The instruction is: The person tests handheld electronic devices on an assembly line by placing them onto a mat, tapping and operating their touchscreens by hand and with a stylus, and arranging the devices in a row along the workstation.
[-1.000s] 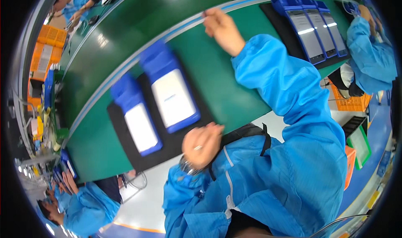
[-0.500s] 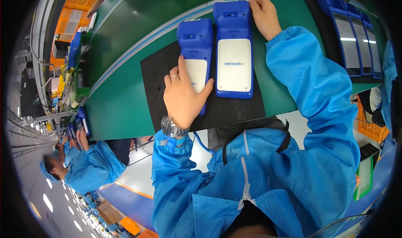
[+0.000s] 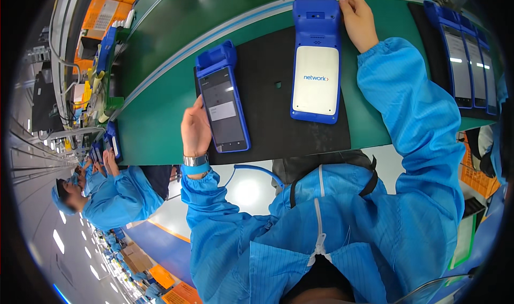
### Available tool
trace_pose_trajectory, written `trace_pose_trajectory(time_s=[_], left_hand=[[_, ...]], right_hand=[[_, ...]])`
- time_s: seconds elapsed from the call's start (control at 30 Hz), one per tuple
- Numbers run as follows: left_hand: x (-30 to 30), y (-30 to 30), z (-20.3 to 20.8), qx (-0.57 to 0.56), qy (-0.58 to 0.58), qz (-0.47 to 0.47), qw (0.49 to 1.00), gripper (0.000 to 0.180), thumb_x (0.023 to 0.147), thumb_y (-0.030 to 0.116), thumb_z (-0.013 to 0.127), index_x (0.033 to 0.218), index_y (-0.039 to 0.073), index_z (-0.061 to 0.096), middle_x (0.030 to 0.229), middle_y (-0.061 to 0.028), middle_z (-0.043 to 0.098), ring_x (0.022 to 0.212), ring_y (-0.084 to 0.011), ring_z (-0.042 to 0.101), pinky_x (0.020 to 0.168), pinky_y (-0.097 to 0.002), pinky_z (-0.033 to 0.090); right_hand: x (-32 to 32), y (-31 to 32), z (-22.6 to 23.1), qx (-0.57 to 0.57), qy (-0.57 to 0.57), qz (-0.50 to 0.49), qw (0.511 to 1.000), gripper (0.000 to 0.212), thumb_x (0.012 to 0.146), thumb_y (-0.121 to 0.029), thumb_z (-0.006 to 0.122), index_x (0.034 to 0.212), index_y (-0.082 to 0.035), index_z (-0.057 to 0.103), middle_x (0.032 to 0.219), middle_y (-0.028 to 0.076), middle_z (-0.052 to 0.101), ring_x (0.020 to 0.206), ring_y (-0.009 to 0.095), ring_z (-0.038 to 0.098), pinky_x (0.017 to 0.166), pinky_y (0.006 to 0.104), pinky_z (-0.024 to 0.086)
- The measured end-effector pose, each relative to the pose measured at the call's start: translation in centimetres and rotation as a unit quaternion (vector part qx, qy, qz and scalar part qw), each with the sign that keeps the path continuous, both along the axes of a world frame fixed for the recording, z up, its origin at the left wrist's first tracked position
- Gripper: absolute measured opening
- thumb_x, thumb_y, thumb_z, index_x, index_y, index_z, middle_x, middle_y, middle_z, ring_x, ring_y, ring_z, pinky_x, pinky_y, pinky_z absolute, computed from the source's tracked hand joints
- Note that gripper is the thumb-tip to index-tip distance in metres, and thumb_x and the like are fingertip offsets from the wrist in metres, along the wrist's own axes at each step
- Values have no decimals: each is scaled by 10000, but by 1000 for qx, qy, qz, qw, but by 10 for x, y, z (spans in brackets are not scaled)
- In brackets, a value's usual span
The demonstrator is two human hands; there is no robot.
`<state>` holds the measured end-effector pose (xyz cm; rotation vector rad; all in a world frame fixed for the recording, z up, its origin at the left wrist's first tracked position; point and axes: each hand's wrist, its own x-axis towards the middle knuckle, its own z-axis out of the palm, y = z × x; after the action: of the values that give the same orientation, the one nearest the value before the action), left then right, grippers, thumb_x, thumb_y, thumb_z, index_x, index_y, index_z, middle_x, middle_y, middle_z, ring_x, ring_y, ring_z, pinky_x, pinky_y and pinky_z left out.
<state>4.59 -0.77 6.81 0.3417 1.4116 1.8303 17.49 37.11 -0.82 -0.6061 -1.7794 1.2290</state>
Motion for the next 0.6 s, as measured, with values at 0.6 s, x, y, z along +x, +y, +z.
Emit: trace_pose_trajectory(time_s=[0.6], left_hand=[[72,53,25,-194,582,54,788,653,685,83,637,1283,23,381,1236,-177,450,1164,-309,426,975,-399,337]], right_hand=[[-4,1,-17,-23,56,-69,996,78,867,-60,477,916,-17,520,740,75,563,686,147,525,632,262,428]])
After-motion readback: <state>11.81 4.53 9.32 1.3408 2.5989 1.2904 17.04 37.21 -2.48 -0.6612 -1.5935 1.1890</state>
